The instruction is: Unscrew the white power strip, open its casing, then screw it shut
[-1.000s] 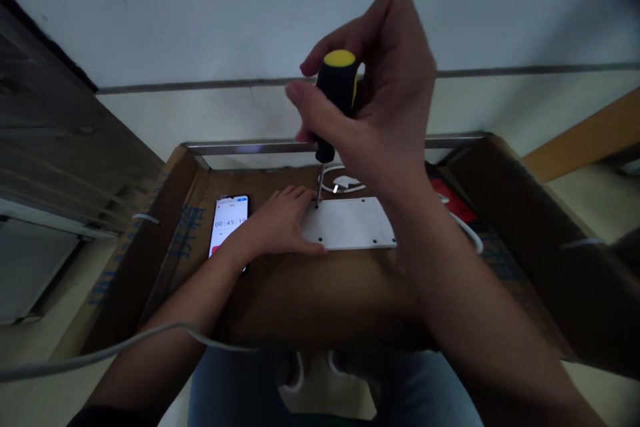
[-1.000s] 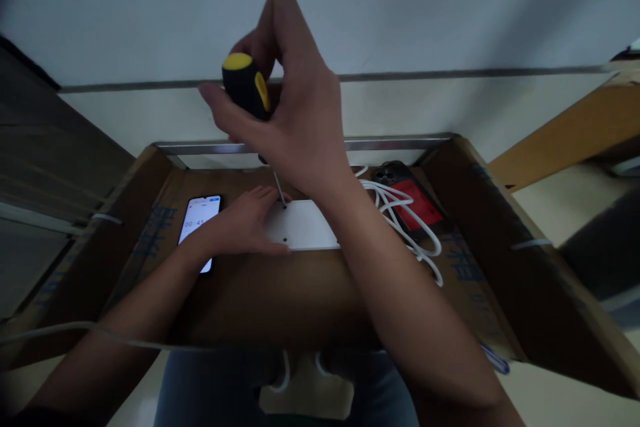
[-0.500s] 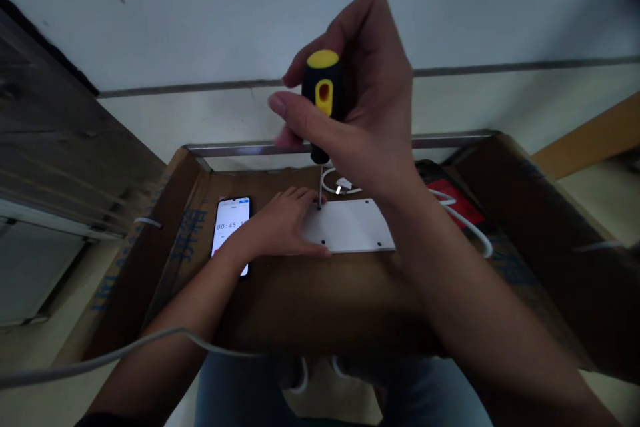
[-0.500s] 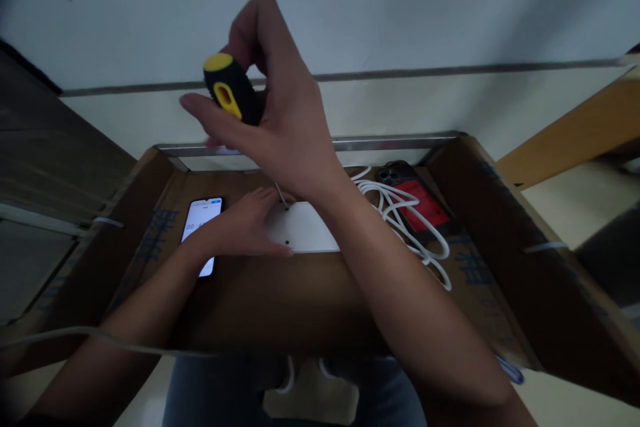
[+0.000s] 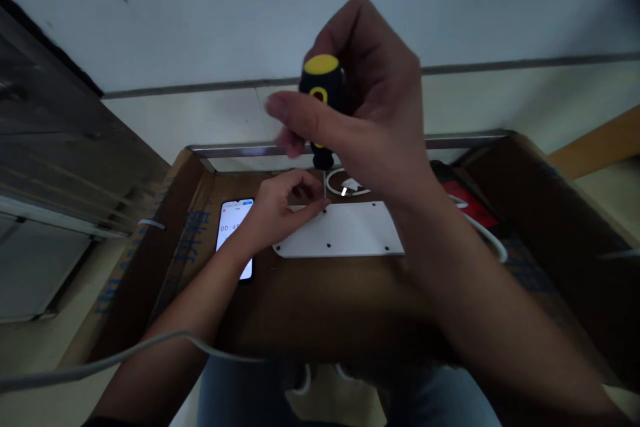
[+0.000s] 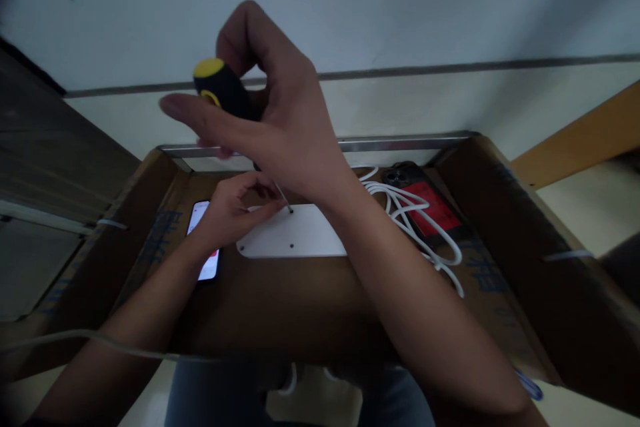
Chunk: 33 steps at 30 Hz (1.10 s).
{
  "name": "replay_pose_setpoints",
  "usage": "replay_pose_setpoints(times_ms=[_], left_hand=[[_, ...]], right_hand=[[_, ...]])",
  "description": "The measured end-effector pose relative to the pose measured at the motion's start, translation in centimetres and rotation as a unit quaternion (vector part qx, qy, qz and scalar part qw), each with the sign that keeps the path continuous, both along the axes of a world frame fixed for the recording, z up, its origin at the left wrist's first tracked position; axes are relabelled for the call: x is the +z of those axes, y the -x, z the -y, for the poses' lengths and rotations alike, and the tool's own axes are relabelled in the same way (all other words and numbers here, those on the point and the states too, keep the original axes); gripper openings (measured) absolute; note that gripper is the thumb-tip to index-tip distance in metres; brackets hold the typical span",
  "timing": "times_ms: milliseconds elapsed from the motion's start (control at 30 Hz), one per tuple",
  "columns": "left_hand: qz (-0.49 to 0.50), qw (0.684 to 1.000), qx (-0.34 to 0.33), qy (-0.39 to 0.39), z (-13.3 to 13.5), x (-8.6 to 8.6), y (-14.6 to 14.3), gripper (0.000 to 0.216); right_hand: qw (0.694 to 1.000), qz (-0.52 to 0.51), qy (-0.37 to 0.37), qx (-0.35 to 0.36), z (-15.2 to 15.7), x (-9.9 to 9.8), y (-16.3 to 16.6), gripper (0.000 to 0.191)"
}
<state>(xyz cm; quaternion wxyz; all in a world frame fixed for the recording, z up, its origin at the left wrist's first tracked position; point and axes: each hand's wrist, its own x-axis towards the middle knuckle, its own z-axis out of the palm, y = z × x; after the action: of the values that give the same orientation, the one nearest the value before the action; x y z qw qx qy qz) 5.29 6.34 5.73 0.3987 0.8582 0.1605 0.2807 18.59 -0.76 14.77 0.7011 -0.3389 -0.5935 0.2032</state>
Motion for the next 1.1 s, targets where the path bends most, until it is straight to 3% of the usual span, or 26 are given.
replay_pose_setpoints(times_ms=[67, 133, 267, 367, 433, 600, 667, 800, 867, 1000, 1100], left_hand=[[0.026, 1.000, 0.018, -0.002, 0.1, 0.0, -0.2, 0.015], [0.030, 0.999, 0.025, -0.006, 0.2, -0.1, -0.4, 0.015], [0.021, 0.999, 0.034, -0.026, 0.2, -0.1, -0.6, 0.014], [0.011, 0.999, 0.029, -0.023, 0.0, -0.2, -0.3, 0.016], [-0.022, 0.999, 0.001, -0.026, -0.3, -0.3, 0.0, 0.021], [-0.231, 0.960, -0.122, -0.097, -1.1, -0.5, 0.8, 0.091], [-0.280, 0.945, -0.124, -0.115, -1.2, -0.6, 0.9, 0.102], [-0.313, 0.936, -0.099, -0.127, -1.0, -0.6, 0.6, 0.101], [-0.323, 0.933, -0.091, -0.128, -0.8, -0.4, 0.6, 0.099], [-0.334, 0.929, -0.086, -0.136, -0.5, -0.2, 0.6, 0.096], [-0.335, 0.928, -0.089, -0.140, -0.4, -0.2, 0.5, 0.096]], right_hand=[[1.000, -0.010, -0.006, -0.010, -0.3, -0.1, 0.2, 0.041], [1.000, -0.019, -0.021, -0.007, -0.5, -0.3, 0.1, 0.031], [0.998, 0.009, 0.016, 0.064, -0.4, -0.8, -0.3, 0.023], [0.999, 0.046, 0.014, 0.002, -0.1, -1.3, -0.2, 0.021], [1.000, 0.030, -0.004, -0.003, -0.2, -1.6, 0.1, 0.033], [0.999, -0.022, -0.021, -0.017, -0.5, -2.0, 0.6, 0.039], [0.999, -0.028, -0.008, -0.028, -0.3, -2.2, 0.5, 0.029], [0.999, -0.026, 0.010, -0.025, 0.3, -2.8, 0.0, 0.031], [0.996, -0.026, -0.014, -0.088, 0.3, -3.2, -0.3, 0.030], [0.974, -0.020, -0.060, -0.216, 0.2, -3.6, -0.9, 0.051], [0.981, -0.011, -0.066, -0.181, 0.5, -3.6, -1.1, 0.042]])
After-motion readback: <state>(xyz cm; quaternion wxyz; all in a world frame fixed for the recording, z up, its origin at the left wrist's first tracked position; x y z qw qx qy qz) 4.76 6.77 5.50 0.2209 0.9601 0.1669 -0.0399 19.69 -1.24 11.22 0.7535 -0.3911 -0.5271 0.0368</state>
